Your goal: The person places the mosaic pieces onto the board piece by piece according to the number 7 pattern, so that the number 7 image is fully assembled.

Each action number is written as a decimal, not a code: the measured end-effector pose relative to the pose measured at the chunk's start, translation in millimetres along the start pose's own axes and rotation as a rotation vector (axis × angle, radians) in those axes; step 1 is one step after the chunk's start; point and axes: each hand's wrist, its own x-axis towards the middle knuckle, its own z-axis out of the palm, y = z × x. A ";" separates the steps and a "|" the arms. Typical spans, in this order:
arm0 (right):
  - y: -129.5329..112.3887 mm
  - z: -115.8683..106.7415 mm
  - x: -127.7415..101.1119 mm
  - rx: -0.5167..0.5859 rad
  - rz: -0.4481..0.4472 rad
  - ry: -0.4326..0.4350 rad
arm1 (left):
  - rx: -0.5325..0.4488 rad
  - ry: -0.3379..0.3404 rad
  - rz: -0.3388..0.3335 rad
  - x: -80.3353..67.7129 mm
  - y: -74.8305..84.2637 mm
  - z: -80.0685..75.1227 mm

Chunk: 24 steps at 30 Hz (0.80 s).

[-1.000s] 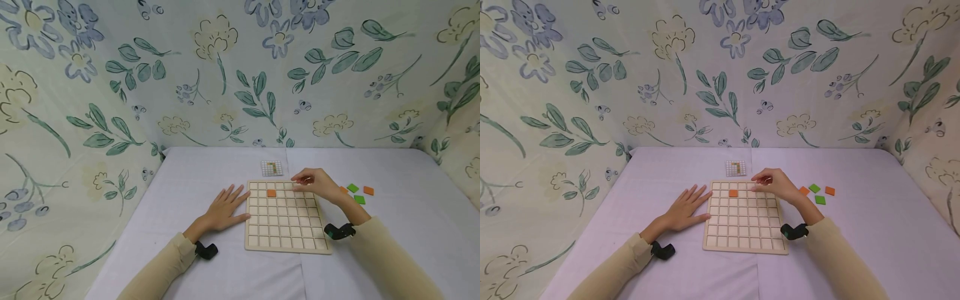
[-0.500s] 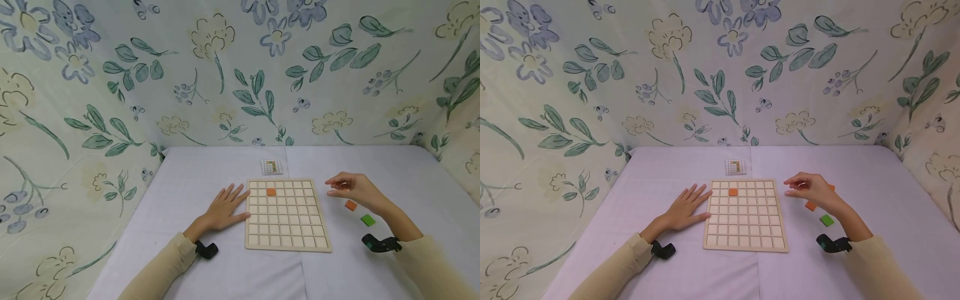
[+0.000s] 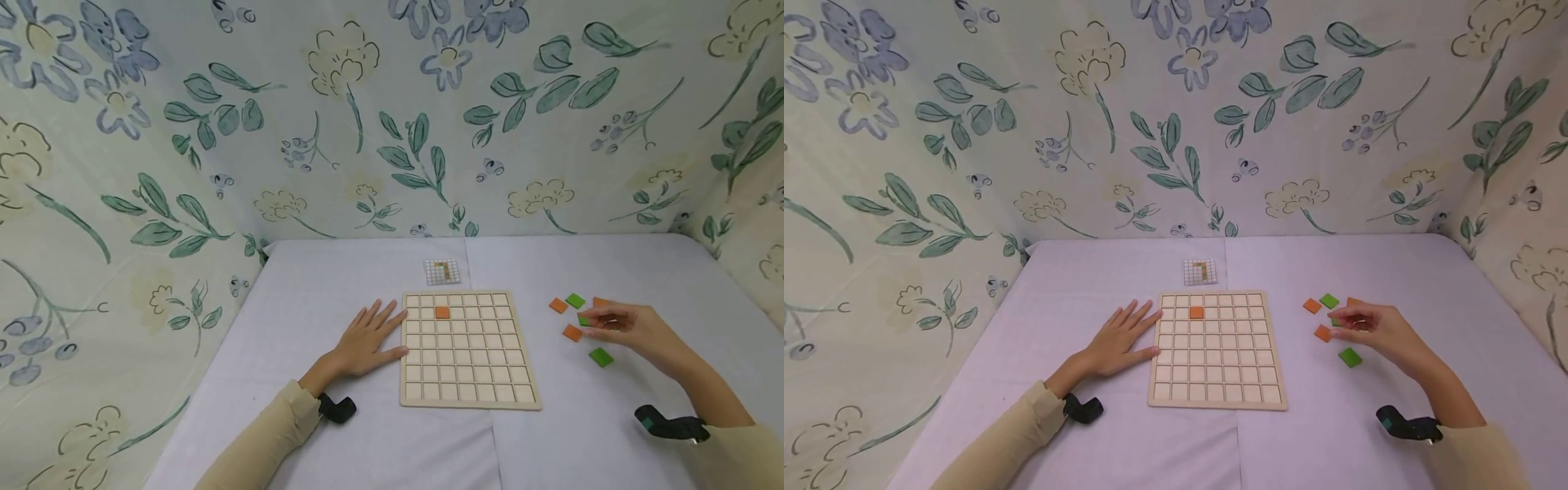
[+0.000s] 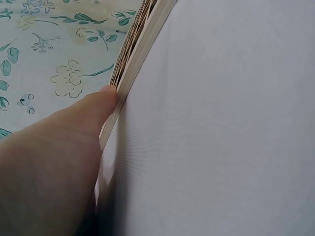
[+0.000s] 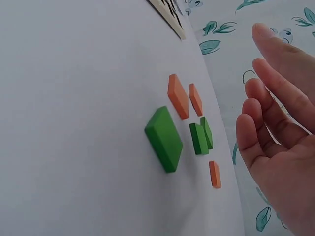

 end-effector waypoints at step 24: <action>43.4 -5.2 -21.5 -0.040 0.122 -0.114 | -0.012 0.004 0.004 -0.7 -0.8 0.6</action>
